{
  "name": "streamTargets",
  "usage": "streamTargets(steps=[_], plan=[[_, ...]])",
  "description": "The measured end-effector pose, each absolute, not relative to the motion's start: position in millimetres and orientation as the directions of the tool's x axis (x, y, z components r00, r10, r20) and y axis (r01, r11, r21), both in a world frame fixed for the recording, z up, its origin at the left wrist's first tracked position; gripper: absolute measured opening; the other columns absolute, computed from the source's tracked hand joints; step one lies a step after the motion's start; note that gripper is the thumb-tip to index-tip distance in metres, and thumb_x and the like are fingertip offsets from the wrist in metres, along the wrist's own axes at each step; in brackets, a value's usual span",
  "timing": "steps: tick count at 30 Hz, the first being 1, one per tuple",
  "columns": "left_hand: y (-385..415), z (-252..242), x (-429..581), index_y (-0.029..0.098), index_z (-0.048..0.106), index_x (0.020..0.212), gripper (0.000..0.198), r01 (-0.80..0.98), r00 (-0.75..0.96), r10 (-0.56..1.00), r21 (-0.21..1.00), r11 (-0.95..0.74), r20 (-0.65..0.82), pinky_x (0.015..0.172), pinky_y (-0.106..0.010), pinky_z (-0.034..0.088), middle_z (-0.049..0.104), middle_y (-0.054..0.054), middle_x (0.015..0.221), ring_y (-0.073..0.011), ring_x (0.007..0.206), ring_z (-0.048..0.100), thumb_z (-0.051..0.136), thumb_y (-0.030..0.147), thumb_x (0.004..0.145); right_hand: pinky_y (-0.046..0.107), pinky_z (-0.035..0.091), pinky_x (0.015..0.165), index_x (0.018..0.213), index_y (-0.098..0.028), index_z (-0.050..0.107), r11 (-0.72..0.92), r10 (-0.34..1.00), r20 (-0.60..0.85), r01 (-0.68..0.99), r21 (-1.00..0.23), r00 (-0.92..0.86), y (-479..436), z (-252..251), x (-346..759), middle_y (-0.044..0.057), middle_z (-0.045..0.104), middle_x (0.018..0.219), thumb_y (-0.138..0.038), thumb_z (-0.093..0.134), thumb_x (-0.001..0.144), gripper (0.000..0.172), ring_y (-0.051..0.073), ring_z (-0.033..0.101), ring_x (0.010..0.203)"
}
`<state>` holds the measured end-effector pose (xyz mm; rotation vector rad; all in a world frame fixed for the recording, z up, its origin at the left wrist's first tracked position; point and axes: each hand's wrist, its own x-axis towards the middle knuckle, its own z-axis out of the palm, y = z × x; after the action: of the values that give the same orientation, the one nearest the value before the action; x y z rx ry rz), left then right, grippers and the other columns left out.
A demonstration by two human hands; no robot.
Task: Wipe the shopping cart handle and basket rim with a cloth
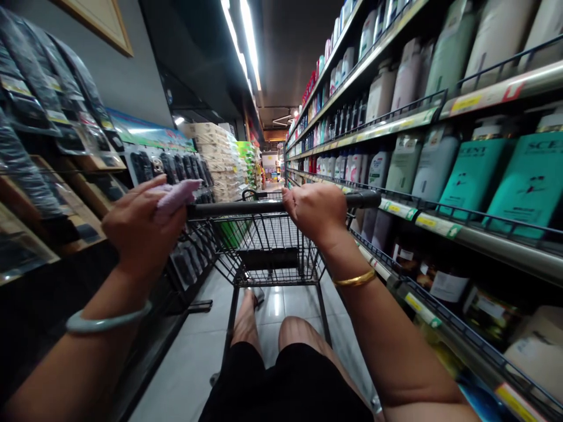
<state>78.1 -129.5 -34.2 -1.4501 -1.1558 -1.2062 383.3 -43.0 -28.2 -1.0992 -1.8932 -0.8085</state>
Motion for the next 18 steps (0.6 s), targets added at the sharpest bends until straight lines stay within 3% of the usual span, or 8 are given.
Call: streamTargets(steps=[4, 8, 10, 13, 15, 18], plan=[[-122.5, -42.5, 107.2, 0.022, 0.069, 0.104, 0.018, 0.960, 0.214, 0.100, -0.190, -0.206, 0.972, 0.094, -0.045, 0.058, 0.077, -0.009, 0.121, -0.0215, 0.115, 0.072, 0.065, 0.038, 0.097, 0.036, 0.014, 0.064, 0.082, -0.018, 0.078, 0.414, 0.391, 0.872, 0.902, 0.121, -0.296, -42.5, -29.0, 382.4, 0.011, 0.077, 0.083, -0.047, 0.023, 0.108, 0.067, 0.020, 0.055, 0.067], [-116.8, -40.6, 114.2, 0.026, 0.070, 0.104, 0.016, 0.897, 0.361, 0.068, -0.327, -0.296, 0.930, 0.099, -0.043, 0.058, 0.078, -0.007, 0.120, -0.0239, 0.113, 0.072, 0.074, 0.034, 0.091, 0.036, 0.013, 0.064, 0.080, -0.018, 0.076, 0.424, 0.385, 0.866, 0.895, 0.140, -0.318, -42.1, -29.4, 383.4, 0.011, 0.076, 0.081, -0.046, 0.023, 0.108, 0.066, 0.020, 0.054, 0.066], [-119.4, -38.0, 97.5, 0.027, 0.071, 0.104, 0.015, 0.921, 0.320, 0.092, -0.287, -0.264, 0.943, 0.096, -0.044, 0.058, 0.078, -0.006, 0.116, -0.0250, 0.110, 0.072, 0.072, 0.033, 0.091, 0.036, 0.013, 0.064, 0.080, -0.018, 0.075, 0.433, 0.377, 0.865, 0.889, 0.151, -0.330, -42.0, -29.6, 383.7, 0.011, 0.075, 0.080, -0.047, 0.022, 0.108, 0.067, 0.020, 0.053, 0.066], [-124.4, -36.3, 68.7, 0.027, 0.074, 0.103, 0.014, 0.990, 0.030, 0.049, -0.023, -0.140, 0.998, 0.095, -0.049, 0.056, 0.076, -0.004, 0.105, -0.0266, 0.103, 0.071, 0.066, 0.034, 0.094, 0.036, 0.013, 0.064, 0.082, -0.017, 0.076, 0.436, 0.371, 0.868, 0.887, 0.152, -0.331, -41.7, -29.7, 383.2, 0.011, 0.075, 0.081, -0.049, 0.022, 0.108, 0.067, 0.020, 0.054, 0.065], [-124.5, -39.6, 66.2, 0.026, 0.074, 0.102, 0.013, 0.992, -0.078, -0.029, 0.074, -0.102, 0.997, 0.095, -0.051, 0.056, 0.075, -0.004, 0.100, -0.0271, 0.100, 0.070, 0.066, 0.032, 0.093, 0.036, 0.013, 0.063, 0.082, -0.017, 0.076, 0.430, 0.372, 0.872, 0.892, 0.141, -0.318, -41.3, -29.8, 382.6, 0.011, 0.075, 0.080, -0.048, 0.023, 0.108, 0.067, 0.020, 0.054, 0.065], [-120.3, -52.0, 98.0, 0.026, 0.071, 0.097, 0.009, 0.986, 0.031, -0.071, -0.042, -0.161, 0.997, 0.095, -0.049, 0.058, 0.077, -0.004, 0.101, -0.0258, 0.099, 0.071, 0.071, 0.024, 0.088, 0.036, 0.013, 0.063, 0.081, -0.018, 0.076, 0.425, 0.379, 0.875, 0.897, 0.125, -0.301, -40.6, -30.2, 382.3, 0.011, 0.075, 0.080, -0.047, 0.024, 0.108, 0.066, 0.020, 0.055, 0.066]])
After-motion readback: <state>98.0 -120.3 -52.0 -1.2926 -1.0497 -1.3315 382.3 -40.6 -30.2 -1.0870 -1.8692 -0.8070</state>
